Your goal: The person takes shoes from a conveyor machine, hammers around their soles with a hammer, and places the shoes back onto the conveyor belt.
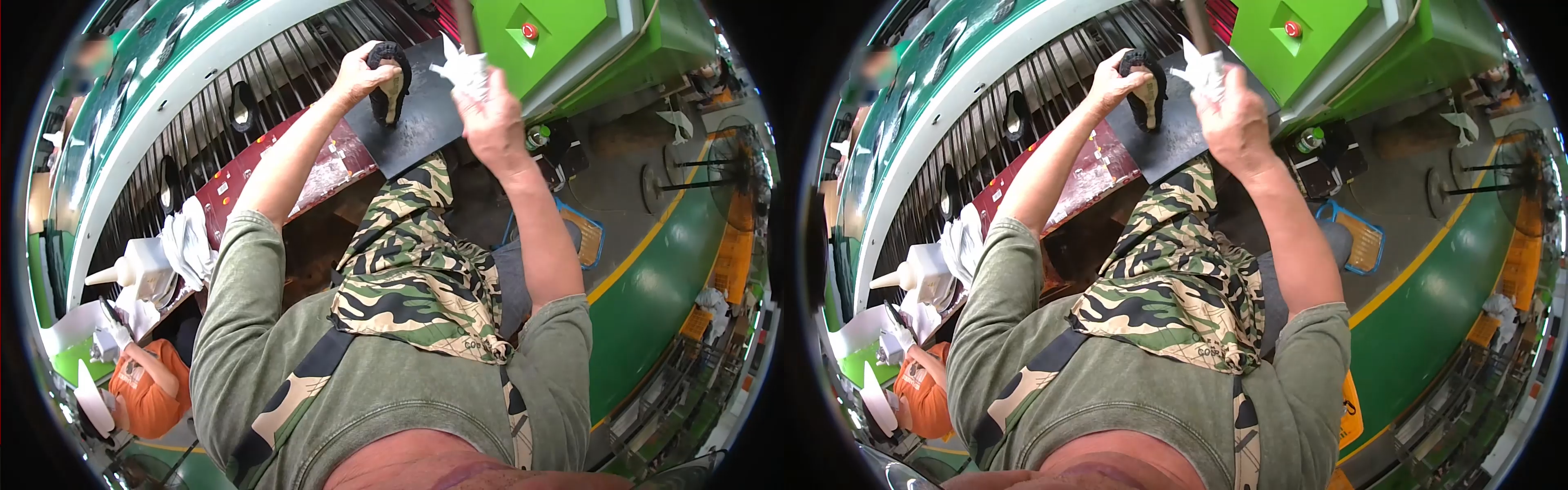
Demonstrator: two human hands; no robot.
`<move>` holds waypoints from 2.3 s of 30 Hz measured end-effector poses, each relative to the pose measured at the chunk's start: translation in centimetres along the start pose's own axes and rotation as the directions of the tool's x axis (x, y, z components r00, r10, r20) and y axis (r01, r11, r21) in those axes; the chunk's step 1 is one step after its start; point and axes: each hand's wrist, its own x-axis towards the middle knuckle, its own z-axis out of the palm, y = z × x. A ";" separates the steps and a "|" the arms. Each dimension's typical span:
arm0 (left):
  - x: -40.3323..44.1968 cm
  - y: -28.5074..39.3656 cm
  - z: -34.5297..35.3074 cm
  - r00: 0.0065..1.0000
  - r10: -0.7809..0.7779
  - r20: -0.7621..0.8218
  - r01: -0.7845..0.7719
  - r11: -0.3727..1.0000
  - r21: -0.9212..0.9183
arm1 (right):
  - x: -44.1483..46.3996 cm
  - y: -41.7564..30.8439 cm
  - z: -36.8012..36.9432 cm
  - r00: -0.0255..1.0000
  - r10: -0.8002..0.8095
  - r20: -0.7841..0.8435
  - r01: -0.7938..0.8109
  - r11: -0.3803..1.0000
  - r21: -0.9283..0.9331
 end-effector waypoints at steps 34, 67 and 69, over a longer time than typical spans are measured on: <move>0.8 -3.7 -1.2 0.978 -0.183 0.097 0.139 0.928 0.346 | -0.5 0.5 0.2 0.992 0.069 0.106 -0.062 0.996 -0.067; -22.1 -4.8 4.7 0.526 -0.809 0.264 0.749 0.293 -0.594 | -4.1 1.4 -0.3 0.866 0.440 0.236 -0.487 0.851 0.198; -22.3 -4.4 5.0 0.521 -0.818 0.245 0.747 0.298 -0.594 | -0.9 -1.0 -1.9 0.964 0.251 0.092 -0.267 0.884 0.384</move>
